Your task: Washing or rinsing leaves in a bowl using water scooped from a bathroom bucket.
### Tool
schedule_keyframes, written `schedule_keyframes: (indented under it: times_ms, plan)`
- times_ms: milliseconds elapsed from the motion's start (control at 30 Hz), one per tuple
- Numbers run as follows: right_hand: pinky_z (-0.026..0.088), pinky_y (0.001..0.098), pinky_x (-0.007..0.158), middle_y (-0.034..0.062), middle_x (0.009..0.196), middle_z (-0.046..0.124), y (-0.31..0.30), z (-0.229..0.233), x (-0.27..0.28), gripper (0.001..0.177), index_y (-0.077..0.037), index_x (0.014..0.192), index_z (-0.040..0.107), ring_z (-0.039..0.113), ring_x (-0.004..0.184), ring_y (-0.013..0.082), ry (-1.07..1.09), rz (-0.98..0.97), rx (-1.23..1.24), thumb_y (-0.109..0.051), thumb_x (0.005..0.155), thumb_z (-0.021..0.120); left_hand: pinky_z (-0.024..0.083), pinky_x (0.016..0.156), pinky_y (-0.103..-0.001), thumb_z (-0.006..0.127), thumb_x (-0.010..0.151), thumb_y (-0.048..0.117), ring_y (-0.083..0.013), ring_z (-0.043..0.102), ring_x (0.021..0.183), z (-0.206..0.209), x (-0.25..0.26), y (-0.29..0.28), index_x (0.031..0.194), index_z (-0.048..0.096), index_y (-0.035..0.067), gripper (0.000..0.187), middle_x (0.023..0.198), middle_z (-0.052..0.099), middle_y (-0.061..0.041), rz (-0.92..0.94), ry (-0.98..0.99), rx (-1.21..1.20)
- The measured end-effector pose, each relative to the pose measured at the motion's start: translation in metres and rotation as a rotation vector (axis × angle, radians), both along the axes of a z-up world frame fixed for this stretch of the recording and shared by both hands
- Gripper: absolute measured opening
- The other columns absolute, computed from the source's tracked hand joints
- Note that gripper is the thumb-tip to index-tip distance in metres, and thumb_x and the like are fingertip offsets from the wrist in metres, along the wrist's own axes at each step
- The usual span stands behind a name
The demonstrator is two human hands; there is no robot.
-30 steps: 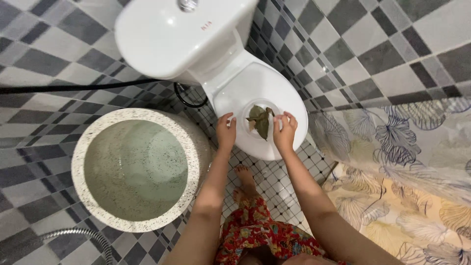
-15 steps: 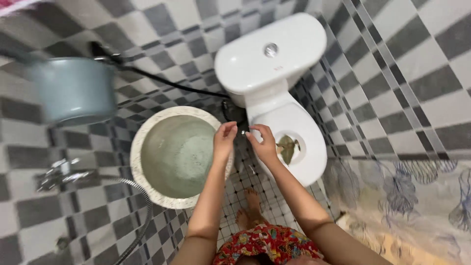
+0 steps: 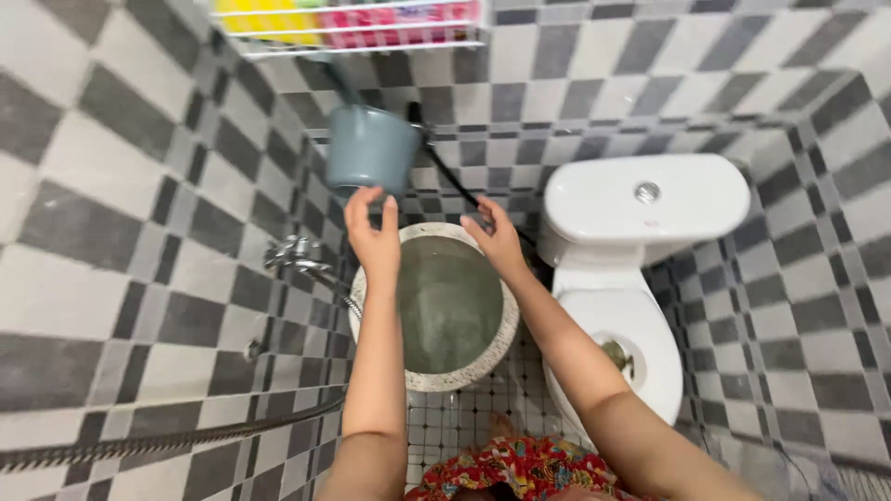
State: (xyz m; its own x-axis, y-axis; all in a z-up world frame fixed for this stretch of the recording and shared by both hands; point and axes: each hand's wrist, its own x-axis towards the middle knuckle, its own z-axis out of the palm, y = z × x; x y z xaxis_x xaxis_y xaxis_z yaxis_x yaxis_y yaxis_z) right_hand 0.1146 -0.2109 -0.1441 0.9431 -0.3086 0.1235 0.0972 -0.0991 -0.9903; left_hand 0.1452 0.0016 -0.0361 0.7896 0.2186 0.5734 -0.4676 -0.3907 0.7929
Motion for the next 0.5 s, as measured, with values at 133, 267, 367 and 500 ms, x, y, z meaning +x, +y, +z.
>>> schedule_keyframes:
  times_ms: [133,267,367,500]
  plan:
    - [0.045,0.0327,0.107,0.018,0.144,0.056,0.026,0.013,0.056,0.079,-0.004,0.15,0.047,0.055,0.13,0.0237,0.037,0.081,0.167,-0.04,0.089,0.08,0.041,0.11,-0.042,0.078,0.094,0.024,-0.0328,0.054,0.133,-0.022,0.057,0.035,0.124,0.066,0.002,0.039,0.137,0.06,-0.021,0.154,0.011,-0.071]
    - [0.047,0.029,0.094,0.0098,0.119,0.063,0.045,0.003,0.103,0.083,0.005,0.149,0.048,0.059,0.111,0.0166,0.042,0.121,0.23,-0.044,0.09,0.08,0.042,0.109,-0.039,0.077,0.091,0.043,-0.0287,0.058,0.126,-0.055,0.105,0.06,0.126,0.065,0.001,0.056,0.132,0.063,-0.018,0.187,0.217,-0.272]
    - [0.041,0.0303,0.078,0.0049,0.098,0.06,0.059,0.0,0.123,0.088,0.007,0.15,0.046,0.053,0.088,0.0154,0.09,0.151,0.28,-0.046,0.089,0.081,0.044,0.107,-0.037,0.073,0.091,0.05,-0.0254,0.059,0.123,-0.067,0.122,0.064,0.127,0.066,0.002,0.061,0.129,0.065,-0.015,0.143,0.333,-0.373]
    - [0.038,0.0338,0.07,0.0076,0.096,0.054,0.076,0.013,0.129,0.096,0.003,0.157,0.039,0.048,0.082,0.0172,0.214,0.142,0.289,-0.051,0.09,0.079,0.045,0.104,-0.033,0.069,0.095,0.054,-0.02,0.06,0.116,-0.087,0.139,0.06,0.127,0.067,0.003,0.06,0.122,0.068,-0.01,-0.103,0.368,-0.672]
